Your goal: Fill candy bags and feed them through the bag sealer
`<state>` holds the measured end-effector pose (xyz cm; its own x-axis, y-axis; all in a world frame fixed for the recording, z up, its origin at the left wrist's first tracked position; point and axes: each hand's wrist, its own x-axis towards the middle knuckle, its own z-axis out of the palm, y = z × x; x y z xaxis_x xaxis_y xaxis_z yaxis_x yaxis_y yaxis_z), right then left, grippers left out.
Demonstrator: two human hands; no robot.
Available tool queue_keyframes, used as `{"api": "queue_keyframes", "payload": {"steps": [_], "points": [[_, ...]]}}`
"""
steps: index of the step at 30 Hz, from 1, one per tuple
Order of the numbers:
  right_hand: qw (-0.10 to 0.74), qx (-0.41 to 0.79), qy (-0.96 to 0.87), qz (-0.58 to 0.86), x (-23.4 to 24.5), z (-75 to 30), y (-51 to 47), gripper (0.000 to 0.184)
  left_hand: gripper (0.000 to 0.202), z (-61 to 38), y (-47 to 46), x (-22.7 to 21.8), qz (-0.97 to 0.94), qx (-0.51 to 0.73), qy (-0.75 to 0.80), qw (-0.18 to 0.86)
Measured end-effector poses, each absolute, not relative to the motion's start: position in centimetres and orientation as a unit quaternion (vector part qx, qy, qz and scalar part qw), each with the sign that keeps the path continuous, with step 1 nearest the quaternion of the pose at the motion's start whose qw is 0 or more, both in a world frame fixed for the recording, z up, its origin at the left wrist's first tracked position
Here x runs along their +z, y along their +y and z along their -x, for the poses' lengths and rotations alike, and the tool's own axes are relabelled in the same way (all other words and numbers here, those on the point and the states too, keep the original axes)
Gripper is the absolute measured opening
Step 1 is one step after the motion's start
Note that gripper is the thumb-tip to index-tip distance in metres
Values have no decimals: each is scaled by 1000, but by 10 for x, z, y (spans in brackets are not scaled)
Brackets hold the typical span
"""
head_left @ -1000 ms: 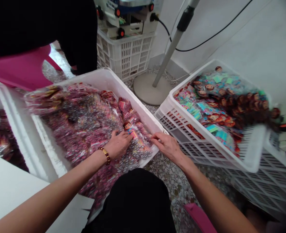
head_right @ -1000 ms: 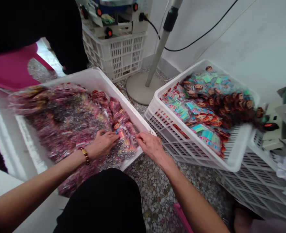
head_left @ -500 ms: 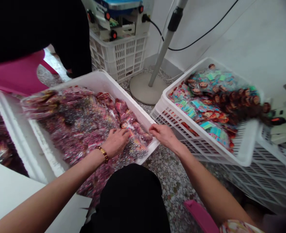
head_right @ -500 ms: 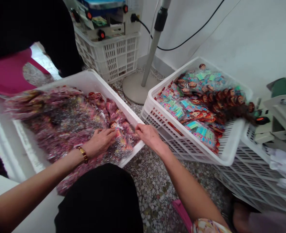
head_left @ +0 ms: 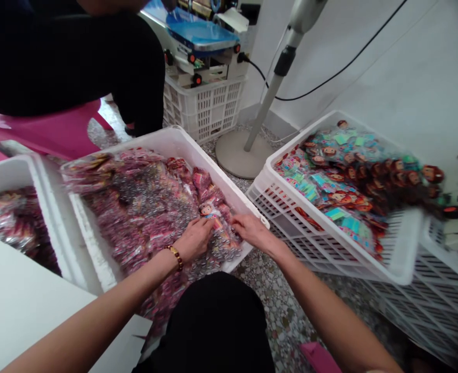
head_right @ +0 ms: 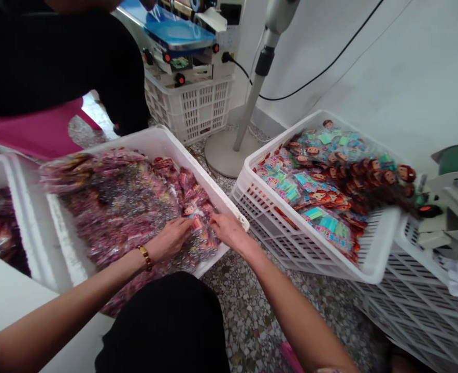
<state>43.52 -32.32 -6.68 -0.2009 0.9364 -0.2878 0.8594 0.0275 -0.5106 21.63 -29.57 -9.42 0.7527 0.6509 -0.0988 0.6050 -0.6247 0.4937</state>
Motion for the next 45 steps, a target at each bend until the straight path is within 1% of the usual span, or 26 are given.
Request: {"api": "queue_keyframes", "payload": {"steps": [3, 5, 7, 10, 14, 18, 21, 24, 27, 29, 31, 33, 36, 38, 40, 42, 45], "points": [[150, 306, -738, 583, -83, -425, -313, 27, 39, -213, -292, -93, -900, 53, 345, 261], [179, 309, -761, 541, -94, -416, -306, 32, 42, -209, -289, -91, -902, 52, 348, 249], [159, 332, -778, 509, -102, -411, -302, 32, 41, -203, -286, -87, -905, 45, 354, 233], [125, 376, -763, 511, -105, -410, -302, 31, 37, -192, -280, -84, -907, 40, 368, 199], [155, 399, -730, 533, -102, -412, -305, 32, 41, -184, -278, -83, -903, 50, 391, 169], [182, 380, -721, 550, -101, -410, -306, 33, 45, -192, -275, -83, -917, 30, 366, 158], [178, 355, -714, 576, -101, -410, -308, 32, 39, -206, -265, -84, -922, -8, 360, 143], [164, 337, -702, 606, -99, -414, -311, 30, 34, -219, -254, -88, -932, -20, 341, 124], [146, 389, -702, 578, -98, -420, -314, 28, 31, -228, -251, -90, -938, -55, 321, 118], [160, 424, -692, 562, -95, -423, -316, 25, 25, -230, -253, -89, -937, -92, 314, 124], [172, 424, -680, 572, -91, -424, -318, 24, 20, -231, -254, -87, -934, -111, 313, 136], [149, 394, -685, 594, -83, -425, -321, 25, 20, -231, -254, -86, -930, -117, 317, 147], [75, 337, -702, 623, -69, -426, -328, 24, 21, -231, -253, -89, -925, -125, 326, 150], [49, 339, -710, 615, -61, -428, -333, 22, 21, -231, -253, -92, -925, -127, 326, 148], [61, 370, -718, 586, -58, -431, -337, 21, 28, -231, -252, -93, -925, -130, 322, 152], [82, 392, -729, 554, -59, -433, -338, 18, 40, -232, -250, -90, -922, -138, 321, 167], [85, 382, -750, 532, -67, -434, -337, 14, 52, -231, -247, -84, -913, -170, 313, 200]]}}
